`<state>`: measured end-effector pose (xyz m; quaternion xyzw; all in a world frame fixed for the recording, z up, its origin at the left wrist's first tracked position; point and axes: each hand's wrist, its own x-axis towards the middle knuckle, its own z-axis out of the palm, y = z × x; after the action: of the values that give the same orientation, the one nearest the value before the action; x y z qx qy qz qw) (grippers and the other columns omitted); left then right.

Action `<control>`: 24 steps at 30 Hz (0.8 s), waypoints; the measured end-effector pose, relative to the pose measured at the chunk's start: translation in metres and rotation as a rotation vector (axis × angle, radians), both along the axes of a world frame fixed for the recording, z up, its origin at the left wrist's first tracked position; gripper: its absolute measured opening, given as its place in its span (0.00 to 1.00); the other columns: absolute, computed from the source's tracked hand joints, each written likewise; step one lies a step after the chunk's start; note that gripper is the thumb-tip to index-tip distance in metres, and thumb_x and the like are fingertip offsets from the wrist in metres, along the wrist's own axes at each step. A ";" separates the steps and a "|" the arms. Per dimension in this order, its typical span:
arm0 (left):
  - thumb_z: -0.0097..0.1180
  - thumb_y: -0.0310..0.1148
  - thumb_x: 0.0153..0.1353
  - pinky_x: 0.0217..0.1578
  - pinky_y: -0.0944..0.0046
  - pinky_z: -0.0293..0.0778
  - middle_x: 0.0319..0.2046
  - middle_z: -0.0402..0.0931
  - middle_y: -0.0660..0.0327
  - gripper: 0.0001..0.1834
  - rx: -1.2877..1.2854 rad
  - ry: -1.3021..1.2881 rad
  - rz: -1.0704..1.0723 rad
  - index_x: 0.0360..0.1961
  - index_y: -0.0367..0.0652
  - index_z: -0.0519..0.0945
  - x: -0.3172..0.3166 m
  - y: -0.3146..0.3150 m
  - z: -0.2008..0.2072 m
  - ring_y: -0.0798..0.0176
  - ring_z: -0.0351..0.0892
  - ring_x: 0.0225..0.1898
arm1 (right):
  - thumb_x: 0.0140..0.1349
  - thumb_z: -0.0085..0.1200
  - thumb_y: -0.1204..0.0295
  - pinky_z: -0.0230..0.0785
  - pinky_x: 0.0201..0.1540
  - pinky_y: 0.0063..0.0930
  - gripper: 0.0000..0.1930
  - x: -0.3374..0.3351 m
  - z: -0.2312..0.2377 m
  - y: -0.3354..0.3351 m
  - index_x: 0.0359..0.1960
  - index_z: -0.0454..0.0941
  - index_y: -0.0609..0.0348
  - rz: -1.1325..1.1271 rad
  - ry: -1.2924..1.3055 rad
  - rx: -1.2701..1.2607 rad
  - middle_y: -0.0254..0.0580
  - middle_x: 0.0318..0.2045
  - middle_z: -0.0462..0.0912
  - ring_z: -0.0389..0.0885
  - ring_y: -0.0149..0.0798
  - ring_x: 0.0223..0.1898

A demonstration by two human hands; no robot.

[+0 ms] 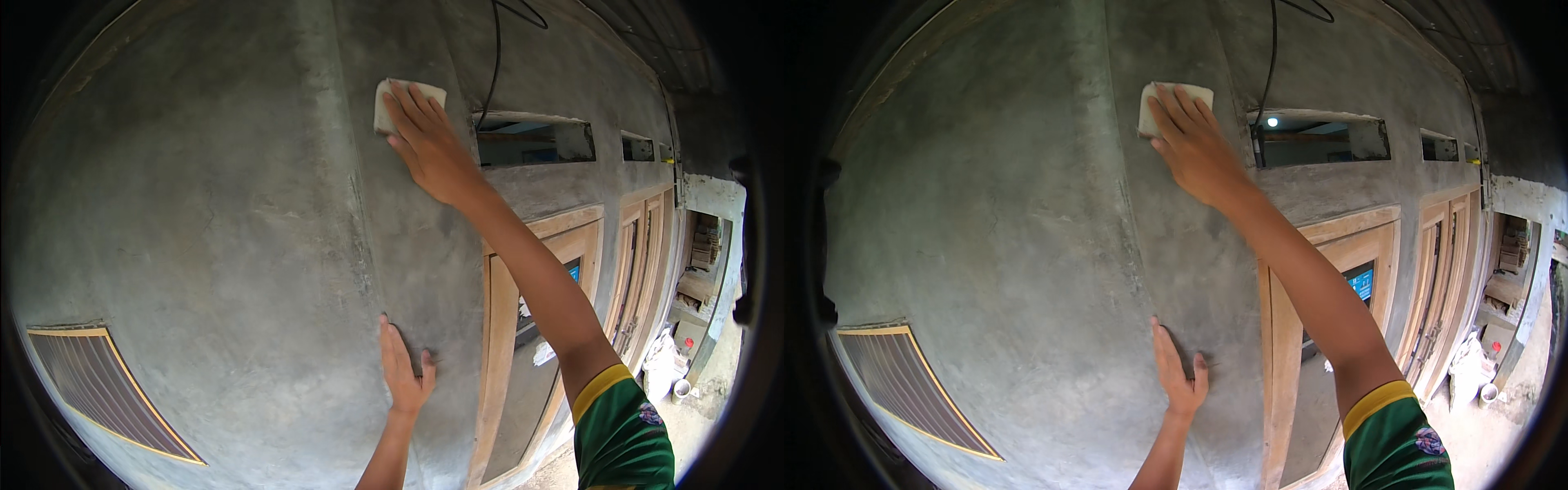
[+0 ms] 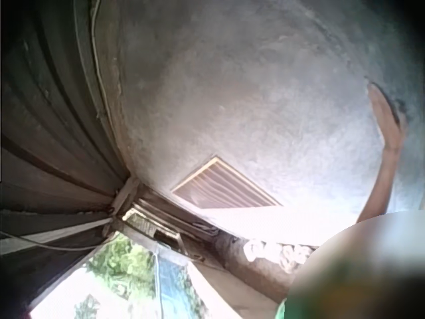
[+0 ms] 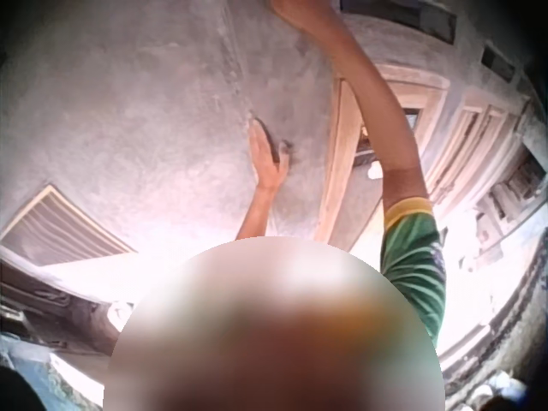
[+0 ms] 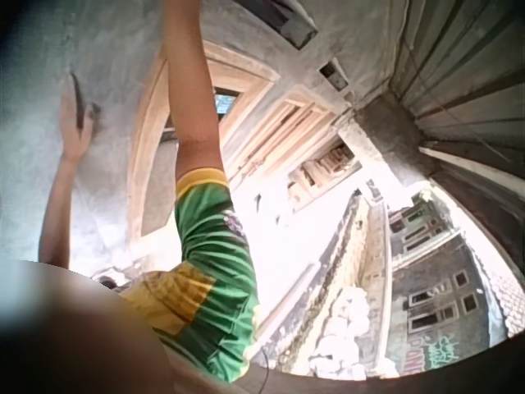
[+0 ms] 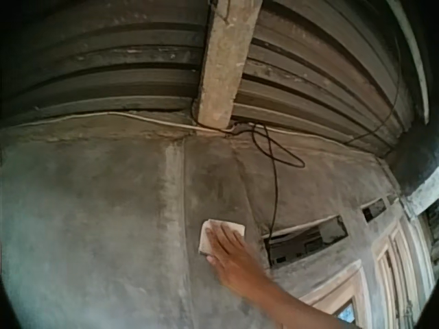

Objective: The person smooths a freshly plastered wall using a sanding block held in the right hand while the left hand supports the surface. The person moves the block up and down along the wall edge near a wooden door frame.

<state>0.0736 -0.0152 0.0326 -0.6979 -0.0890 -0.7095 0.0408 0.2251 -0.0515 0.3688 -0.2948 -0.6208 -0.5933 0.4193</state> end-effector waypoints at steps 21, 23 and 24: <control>0.55 0.21 0.68 0.78 0.43 0.63 0.82 0.56 0.31 0.41 -0.063 -0.038 -0.048 0.82 0.25 0.61 0.002 -0.003 0.000 0.29 0.59 0.82 | 0.82 0.53 0.67 0.54 0.84 0.58 0.32 -0.044 -0.001 -0.007 0.83 0.60 0.61 -0.025 -0.005 0.018 0.52 0.84 0.61 0.58 0.59 0.84; 0.51 0.19 0.69 0.73 0.49 0.71 0.82 0.57 0.33 0.39 -0.079 -0.049 -0.027 0.82 0.28 0.63 -0.002 -0.008 0.001 0.32 0.64 0.81 | 0.81 0.55 0.68 0.54 0.84 0.58 0.33 -0.058 -0.006 -0.029 0.84 0.59 0.60 -0.018 -0.001 -0.032 0.51 0.84 0.60 0.57 0.58 0.85; 0.50 0.19 0.69 0.69 0.53 0.74 0.82 0.59 0.35 0.38 -0.129 -0.063 -0.107 0.82 0.30 0.65 -0.004 -0.011 0.002 0.34 0.67 0.79 | 0.80 0.55 0.68 0.53 0.84 0.58 0.34 -0.061 -0.013 -0.037 0.84 0.59 0.60 -0.051 0.048 -0.116 0.51 0.85 0.59 0.56 0.58 0.85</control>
<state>0.0692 -0.0267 0.0344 -0.6801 -0.0985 -0.7251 -0.0450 0.1641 -0.0884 0.3559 -0.3483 -0.6360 -0.5596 0.4012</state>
